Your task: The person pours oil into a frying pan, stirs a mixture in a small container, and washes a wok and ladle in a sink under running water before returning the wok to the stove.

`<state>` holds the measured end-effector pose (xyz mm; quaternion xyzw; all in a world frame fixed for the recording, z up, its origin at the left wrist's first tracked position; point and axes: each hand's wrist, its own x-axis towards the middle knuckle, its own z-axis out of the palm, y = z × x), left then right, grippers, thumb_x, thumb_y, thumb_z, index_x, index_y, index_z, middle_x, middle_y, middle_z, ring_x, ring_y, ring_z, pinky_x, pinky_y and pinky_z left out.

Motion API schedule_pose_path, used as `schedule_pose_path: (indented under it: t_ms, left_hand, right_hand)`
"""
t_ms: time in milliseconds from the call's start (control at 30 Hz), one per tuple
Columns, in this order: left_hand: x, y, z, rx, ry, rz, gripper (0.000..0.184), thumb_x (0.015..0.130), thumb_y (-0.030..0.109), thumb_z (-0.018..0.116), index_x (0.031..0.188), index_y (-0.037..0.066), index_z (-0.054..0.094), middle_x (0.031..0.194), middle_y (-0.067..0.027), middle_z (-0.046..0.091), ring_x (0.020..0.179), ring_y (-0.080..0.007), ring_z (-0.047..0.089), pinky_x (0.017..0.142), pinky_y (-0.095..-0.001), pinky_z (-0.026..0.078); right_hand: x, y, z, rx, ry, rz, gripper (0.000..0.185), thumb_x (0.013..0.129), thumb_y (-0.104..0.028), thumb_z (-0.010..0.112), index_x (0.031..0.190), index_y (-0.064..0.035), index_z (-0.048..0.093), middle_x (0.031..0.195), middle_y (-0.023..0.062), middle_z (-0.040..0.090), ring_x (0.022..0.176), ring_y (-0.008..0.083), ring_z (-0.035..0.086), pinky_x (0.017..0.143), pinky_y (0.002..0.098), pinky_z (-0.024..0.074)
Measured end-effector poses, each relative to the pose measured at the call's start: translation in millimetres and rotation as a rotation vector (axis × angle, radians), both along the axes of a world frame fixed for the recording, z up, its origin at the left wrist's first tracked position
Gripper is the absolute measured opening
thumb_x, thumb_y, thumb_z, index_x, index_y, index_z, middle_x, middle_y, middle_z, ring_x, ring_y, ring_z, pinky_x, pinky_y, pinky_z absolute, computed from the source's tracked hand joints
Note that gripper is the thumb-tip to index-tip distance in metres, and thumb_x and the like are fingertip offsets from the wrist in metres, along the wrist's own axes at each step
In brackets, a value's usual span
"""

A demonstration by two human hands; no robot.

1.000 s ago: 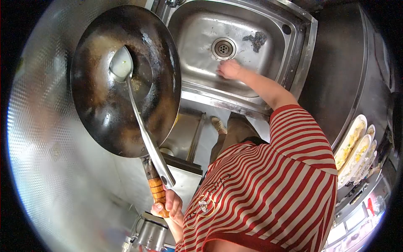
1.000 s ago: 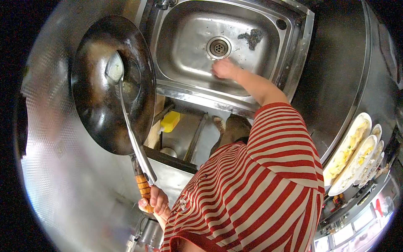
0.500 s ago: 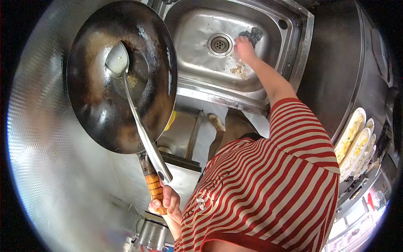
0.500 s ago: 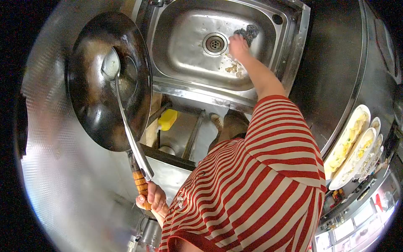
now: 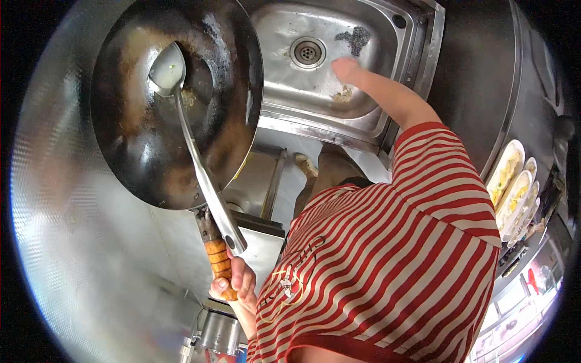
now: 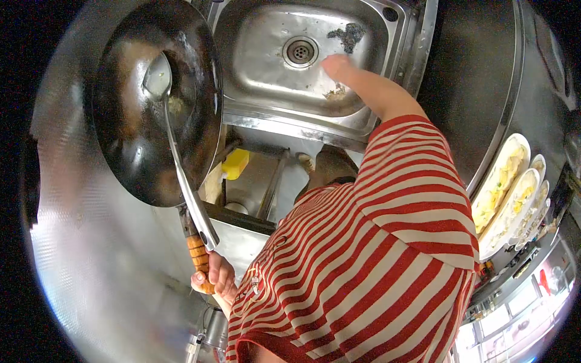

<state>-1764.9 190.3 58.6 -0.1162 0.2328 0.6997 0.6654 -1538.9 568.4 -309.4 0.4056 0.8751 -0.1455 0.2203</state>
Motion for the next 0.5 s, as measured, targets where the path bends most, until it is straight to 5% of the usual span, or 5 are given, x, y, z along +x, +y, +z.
schedule_pose_path:
  t_ms: [200, 367, 433, 500]
  left_hand:
    - [-1.7, 3.1, 3.6, -0.020, 0.005, -0.017, 0.049, 0.070, 0.006, 0.053, 0.112, -0.004, 0.028, 0.065, -0.0144, 0.046, 0.036, -0.0181, 0.043, 0.030, -0.0265, 0.041]
    - [-4.3, 2.8, 3.1, -0.023, -0.014, -0.039, 0.049, 0.071, 0.006, 0.053, 0.111, -0.004, 0.027, 0.065, -0.0149, 0.047, 0.036, -0.0182, 0.043, 0.030, -0.0273, 0.041]
    - [-5.1, 2.6, 3.6, -0.016, -0.004, -0.056, 0.049, 0.071, 0.006, 0.053, 0.111, -0.004, 0.026, 0.065, -0.0148, 0.047, 0.036, -0.0180, 0.043, 0.030, -0.0273, 0.041]
    - [-5.2, 4.1, 2.2, -0.007, 0.004, -0.065, 0.049, 0.071, 0.006, 0.053, 0.110, -0.004, 0.026, 0.065, -0.0147, 0.046, 0.036, -0.0178, 0.043, 0.030, -0.0272, 0.041]
  right_hand:
    - [15.1, -42.5, -18.6, -0.192, 0.020, 0.108, 0.023, 0.077, -0.018, 0.047, 0.086, -0.0061, 0.064, 0.091, 0.0144, 0.062, 0.087, 0.0299, 0.059, 0.075, 0.0411, 0.0478]
    - [-43.6, -62.6, 32.2, -0.392, -0.037, 0.013, 0.038, 0.086, -0.033, 0.040, 0.094, -0.0043, 0.063, 0.100, 0.0149, 0.060, 0.095, 0.0306, 0.056, 0.081, 0.0407, 0.0447]
    - [-53.8, -61.3, 33.5, -0.496, 0.099, 0.034, 0.047, 0.088, -0.037, 0.036, 0.078, 0.0000, 0.063, 0.077, 0.0189, 0.062, 0.074, 0.0328, 0.060, 0.071, 0.0411, 0.0466]
    - [-65.9, -55.4, 47.7, -0.581, 0.092, 0.035, 0.051, 0.088, -0.039, 0.034, 0.077, 0.0018, 0.062, 0.074, 0.0197, 0.061, 0.071, 0.0335, 0.059, 0.071, 0.0420, 0.0460]
